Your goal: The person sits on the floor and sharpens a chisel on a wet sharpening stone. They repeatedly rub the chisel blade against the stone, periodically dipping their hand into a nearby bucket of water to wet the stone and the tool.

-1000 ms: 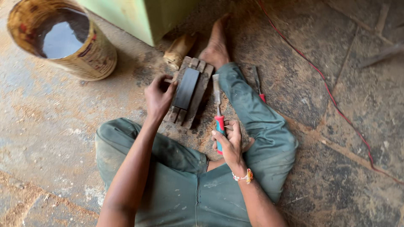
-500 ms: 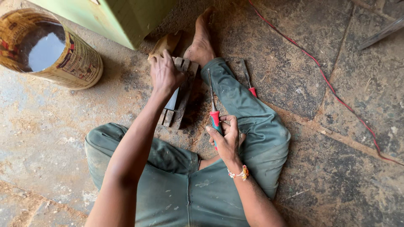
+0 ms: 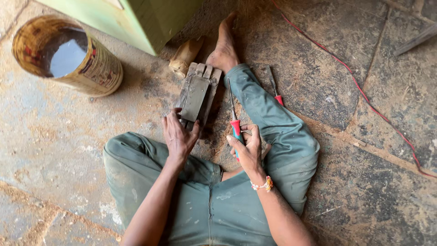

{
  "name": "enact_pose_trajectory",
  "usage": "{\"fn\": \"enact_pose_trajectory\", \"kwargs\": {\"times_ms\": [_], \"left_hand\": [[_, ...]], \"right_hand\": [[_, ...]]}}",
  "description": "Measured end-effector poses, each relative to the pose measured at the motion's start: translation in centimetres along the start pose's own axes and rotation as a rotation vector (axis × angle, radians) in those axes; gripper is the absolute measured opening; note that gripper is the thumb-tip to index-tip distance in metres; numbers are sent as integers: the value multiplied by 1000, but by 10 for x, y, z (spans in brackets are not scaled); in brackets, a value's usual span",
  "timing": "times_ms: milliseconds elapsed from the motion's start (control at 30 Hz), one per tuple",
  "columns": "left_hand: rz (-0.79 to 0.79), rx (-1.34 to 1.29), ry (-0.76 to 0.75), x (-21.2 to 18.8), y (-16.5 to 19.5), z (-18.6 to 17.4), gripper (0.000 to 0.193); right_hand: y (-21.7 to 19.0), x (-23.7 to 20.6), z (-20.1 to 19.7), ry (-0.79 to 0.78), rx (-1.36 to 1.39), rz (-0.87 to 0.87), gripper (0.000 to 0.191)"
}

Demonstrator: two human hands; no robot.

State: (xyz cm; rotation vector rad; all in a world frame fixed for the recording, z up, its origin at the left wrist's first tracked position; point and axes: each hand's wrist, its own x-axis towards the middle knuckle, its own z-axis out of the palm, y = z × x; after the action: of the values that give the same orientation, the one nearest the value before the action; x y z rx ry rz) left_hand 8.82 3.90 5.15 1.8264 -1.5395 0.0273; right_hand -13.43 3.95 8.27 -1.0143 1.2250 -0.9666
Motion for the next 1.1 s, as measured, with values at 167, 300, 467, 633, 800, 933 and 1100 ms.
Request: {"fn": "enact_pose_trajectory", "kwargs": {"times_ms": [167,300,467,633,800,933,1100], "left_hand": [[-133,-36,-96,-2,-10,11,65],[-172,-27,-133,9,-10,10,65],[-119,-25,-100,7,-10,-11,64],[140,41,-261,23,-22,-25,75],[366,107,-511,44,-40,-13,99],[401,162,-575,46,-47,-3,105],[417,158,-553,46,-50,0,103]], "right_hand": [[5,3,6,-2,-76,-5,46],[9,5,11,56,-313,-89,35],[19,8,24,65,-752,-357,36],[28,13,37,3,-805,-489,38],[27,13,41,-7,-866,-467,39],[20,16,44,22,-955,-427,40],[10,17,49,13,-975,-348,45]]}}
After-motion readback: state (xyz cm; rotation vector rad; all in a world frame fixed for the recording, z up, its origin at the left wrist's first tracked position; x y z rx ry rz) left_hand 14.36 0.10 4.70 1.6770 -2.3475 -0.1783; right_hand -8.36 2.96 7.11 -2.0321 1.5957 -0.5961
